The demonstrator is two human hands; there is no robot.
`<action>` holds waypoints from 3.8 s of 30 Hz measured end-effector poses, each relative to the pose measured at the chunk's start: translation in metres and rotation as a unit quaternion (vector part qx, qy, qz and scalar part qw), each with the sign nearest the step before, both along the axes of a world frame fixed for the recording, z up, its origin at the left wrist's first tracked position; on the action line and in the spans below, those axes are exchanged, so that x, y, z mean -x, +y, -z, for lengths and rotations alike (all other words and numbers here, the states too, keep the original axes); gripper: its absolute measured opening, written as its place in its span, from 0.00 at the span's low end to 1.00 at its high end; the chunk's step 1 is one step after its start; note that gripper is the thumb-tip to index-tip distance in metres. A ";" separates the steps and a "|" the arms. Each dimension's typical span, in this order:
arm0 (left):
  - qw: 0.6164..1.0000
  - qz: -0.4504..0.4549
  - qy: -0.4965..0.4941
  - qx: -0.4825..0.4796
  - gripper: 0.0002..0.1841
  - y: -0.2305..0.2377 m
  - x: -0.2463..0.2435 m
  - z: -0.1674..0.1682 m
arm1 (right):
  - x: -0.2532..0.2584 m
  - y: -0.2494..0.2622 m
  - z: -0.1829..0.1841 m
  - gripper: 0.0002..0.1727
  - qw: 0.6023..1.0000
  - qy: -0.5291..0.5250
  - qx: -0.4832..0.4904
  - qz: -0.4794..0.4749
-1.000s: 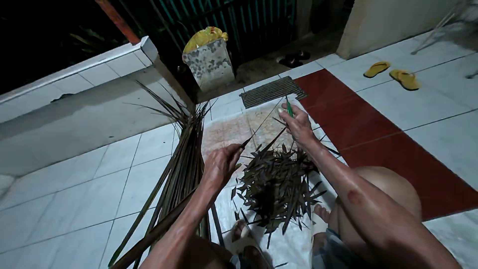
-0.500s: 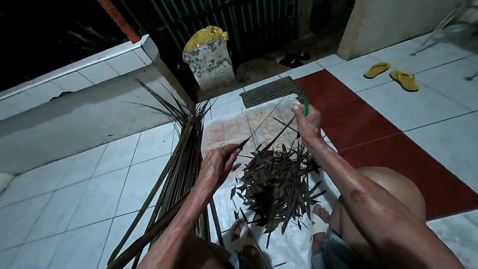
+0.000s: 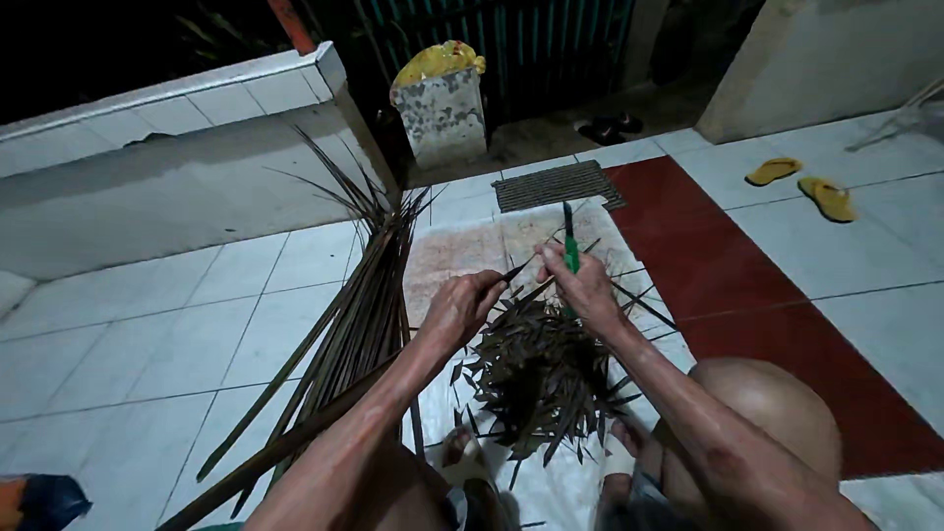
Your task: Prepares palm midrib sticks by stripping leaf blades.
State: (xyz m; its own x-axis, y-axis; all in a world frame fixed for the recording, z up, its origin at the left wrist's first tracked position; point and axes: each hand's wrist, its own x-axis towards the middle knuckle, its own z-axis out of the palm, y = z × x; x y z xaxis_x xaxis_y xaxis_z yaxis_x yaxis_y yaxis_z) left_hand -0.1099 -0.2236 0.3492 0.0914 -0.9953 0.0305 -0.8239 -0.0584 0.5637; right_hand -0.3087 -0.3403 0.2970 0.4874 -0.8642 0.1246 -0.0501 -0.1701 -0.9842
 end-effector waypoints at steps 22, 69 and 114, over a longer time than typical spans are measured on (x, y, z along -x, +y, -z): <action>0.999 -0.040 -0.005 -0.005 0.19 -0.014 -0.029 0.020 | -0.007 0.004 -0.001 0.25 0.993 0.105 0.038 -0.036; 0.975 -0.092 -0.201 0.024 0.14 -0.011 -0.006 0.016 | -0.034 0.036 0.002 0.21 0.981 0.184 0.051 -0.027; 0.952 -0.069 -0.299 0.013 0.11 0.009 0.000 0.010 | -0.021 0.024 0.017 0.21 0.978 0.196 0.061 -0.042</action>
